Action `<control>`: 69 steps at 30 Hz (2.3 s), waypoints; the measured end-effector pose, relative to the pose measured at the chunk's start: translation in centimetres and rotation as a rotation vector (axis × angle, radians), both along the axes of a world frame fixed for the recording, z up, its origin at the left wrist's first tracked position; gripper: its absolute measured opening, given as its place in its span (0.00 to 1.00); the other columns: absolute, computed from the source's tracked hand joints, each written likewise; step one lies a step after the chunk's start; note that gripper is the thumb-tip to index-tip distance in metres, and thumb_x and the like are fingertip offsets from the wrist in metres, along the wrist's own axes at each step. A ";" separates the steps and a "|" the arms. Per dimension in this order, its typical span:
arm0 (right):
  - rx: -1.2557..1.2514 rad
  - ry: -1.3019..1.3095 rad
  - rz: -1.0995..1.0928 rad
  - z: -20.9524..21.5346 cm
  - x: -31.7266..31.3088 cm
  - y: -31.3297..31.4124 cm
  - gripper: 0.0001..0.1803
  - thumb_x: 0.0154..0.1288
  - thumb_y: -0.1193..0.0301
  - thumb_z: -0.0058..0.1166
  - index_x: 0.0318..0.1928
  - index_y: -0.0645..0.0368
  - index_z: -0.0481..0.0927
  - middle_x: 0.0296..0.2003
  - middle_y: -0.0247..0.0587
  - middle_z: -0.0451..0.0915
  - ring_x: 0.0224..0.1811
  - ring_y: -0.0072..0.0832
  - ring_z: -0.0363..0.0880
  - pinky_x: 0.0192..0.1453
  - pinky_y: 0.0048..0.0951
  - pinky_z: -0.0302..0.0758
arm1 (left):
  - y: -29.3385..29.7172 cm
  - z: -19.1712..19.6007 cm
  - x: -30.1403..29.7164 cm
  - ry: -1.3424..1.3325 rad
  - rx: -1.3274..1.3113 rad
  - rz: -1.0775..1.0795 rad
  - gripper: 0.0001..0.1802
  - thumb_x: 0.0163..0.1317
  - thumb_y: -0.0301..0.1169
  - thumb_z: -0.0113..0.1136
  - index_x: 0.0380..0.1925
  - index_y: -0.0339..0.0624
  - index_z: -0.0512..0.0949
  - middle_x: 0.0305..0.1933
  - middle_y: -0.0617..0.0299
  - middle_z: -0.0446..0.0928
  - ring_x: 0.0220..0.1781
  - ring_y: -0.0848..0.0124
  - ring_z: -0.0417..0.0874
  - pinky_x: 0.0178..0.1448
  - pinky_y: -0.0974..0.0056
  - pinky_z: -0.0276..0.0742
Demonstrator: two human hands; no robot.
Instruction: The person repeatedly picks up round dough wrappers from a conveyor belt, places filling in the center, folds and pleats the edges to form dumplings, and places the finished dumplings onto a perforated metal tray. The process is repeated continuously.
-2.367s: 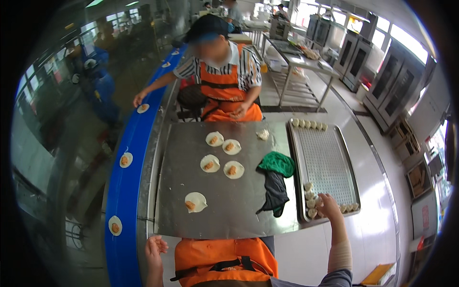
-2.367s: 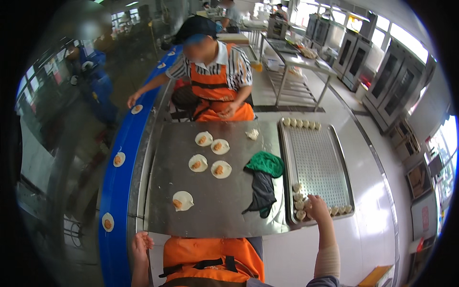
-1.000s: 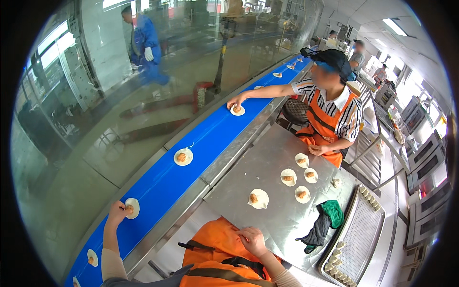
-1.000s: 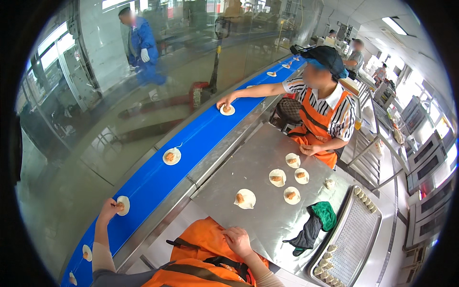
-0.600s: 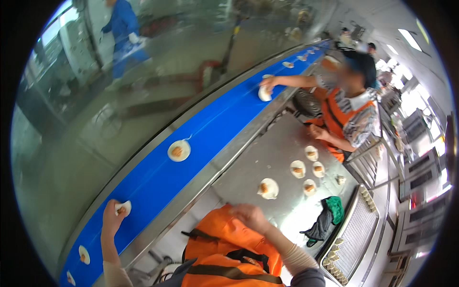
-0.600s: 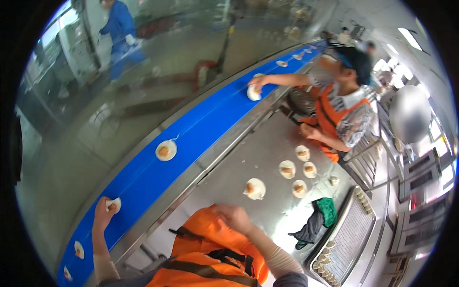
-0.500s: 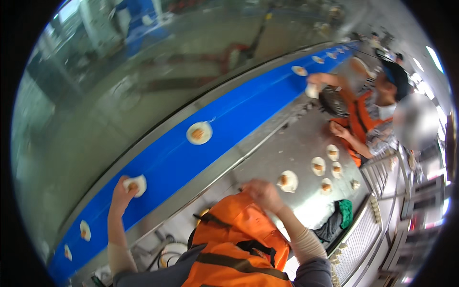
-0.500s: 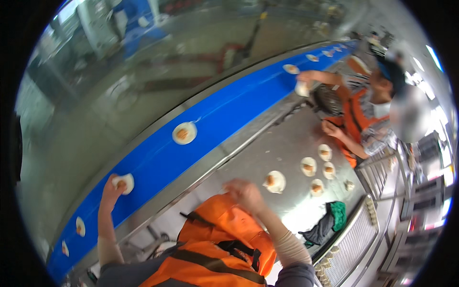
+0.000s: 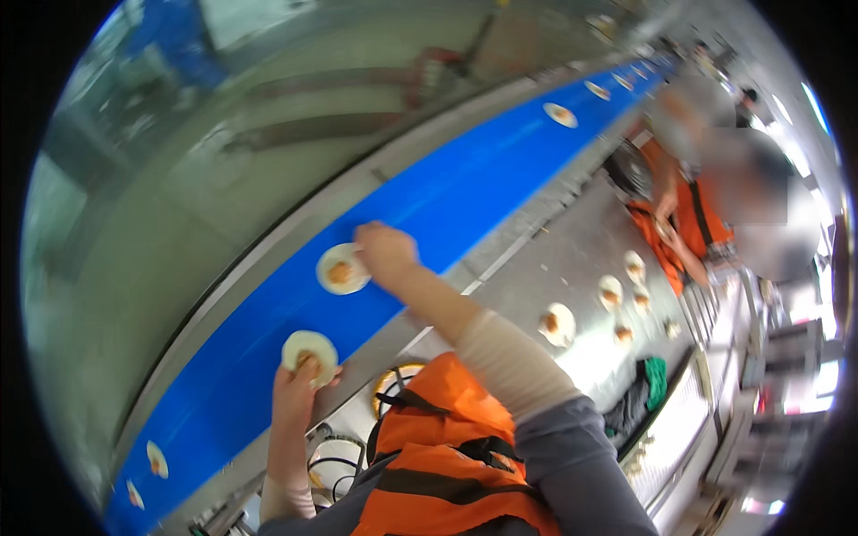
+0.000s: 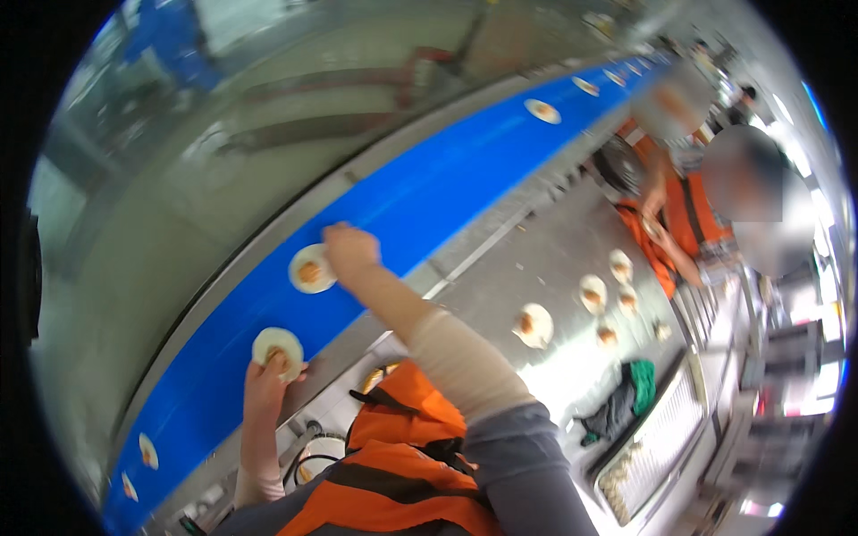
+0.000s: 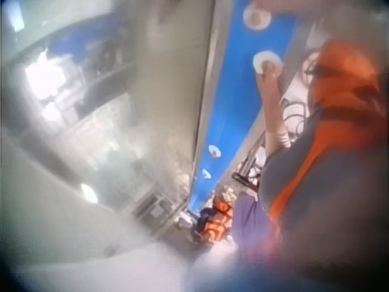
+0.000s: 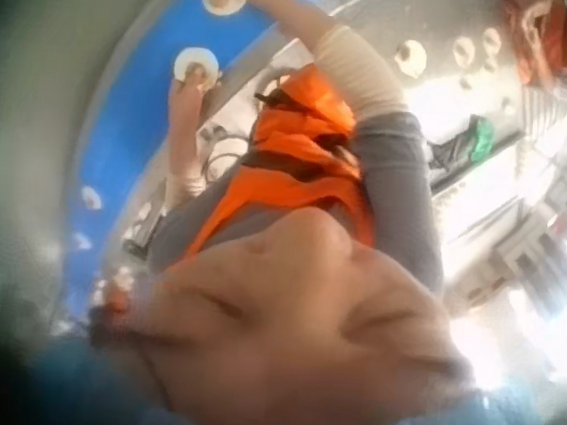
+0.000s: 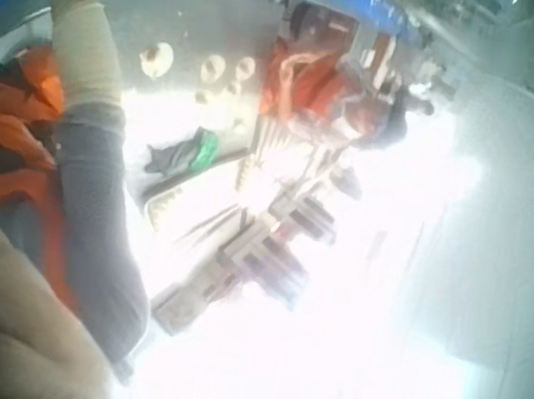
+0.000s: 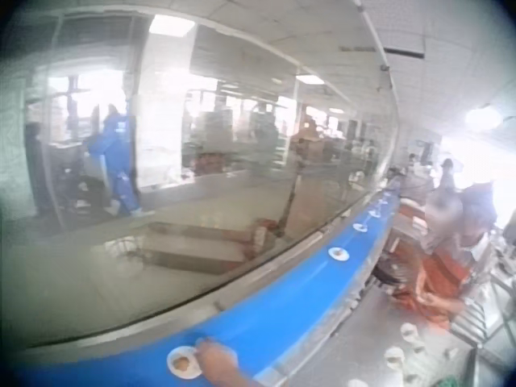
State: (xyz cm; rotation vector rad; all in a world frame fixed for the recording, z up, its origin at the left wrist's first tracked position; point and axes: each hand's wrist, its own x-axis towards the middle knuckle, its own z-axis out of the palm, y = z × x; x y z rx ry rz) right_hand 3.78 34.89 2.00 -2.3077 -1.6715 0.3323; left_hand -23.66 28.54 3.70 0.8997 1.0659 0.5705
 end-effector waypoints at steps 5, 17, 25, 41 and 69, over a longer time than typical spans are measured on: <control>0.136 0.153 -0.020 0.4 -1.4 -1.5 0.07 0.59 0.70 0.53 0.34 0.58 0.81 0.36 0.48 0.82 0.39 0.47 0.83 0.42 0.44 0.80 | -0.3 1.1 0.8 -0.026 0.036 0.037 0.14 0.73 0.30 0.51 0.53 0.34 0.72 0.45 0.55 0.80 0.41 0.63 0.86 0.39 0.62 0.83; 0.354 0.410 -0.579 0.2 12.6 -15.3 0.12 0.60 0.69 0.57 0.44 0.53 0.82 0.36 0.47 0.85 0.39 0.45 0.84 0.45 0.41 0.80 | -1.2 1.8 4.2 0.002 0.016 -0.178 0.15 0.73 0.31 0.50 0.54 0.34 0.71 0.46 0.55 0.80 0.42 0.63 0.86 0.37 0.63 0.82; 0.268 0.197 -0.858 -3.8 24.0 -29.5 0.12 0.58 0.69 0.57 0.43 0.56 0.83 0.35 0.45 0.86 0.38 0.39 0.86 0.45 0.36 0.81 | -3.3 0.4 7.6 -0.094 -0.068 -0.393 0.18 0.74 0.33 0.48 0.56 0.32 0.69 0.46 0.50 0.80 0.40 0.57 0.87 0.35 0.59 0.85; 0.109 0.094 -1.098 -2.2 13.0 -50.4 0.10 0.58 0.69 0.59 0.41 0.54 0.85 0.30 0.46 0.85 0.34 0.41 0.85 0.42 0.37 0.81 | -7.1 2.6 15.8 -0.185 -0.208 -0.599 0.22 0.74 0.45 0.52 0.52 0.37 0.75 0.43 0.57 0.82 0.38 0.68 0.82 0.39 0.66 0.81; 0.107 0.088 -0.503 0.0 22.5 -3.4 0.10 0.57 0.61 0.59 0.37 0.49 0.84 0.43 0.40 0.84 0.46 0.42 0.83 0.48 0.41 0.80 | -6.6 -0.6 12.5 -0.314 -0.281 -0.471 0.19 0.77 0.35 0.44 0.61 0.37 0.66 0.53 0.53 0.78 0.50 0.59 0.85 0.46 0.58 0.84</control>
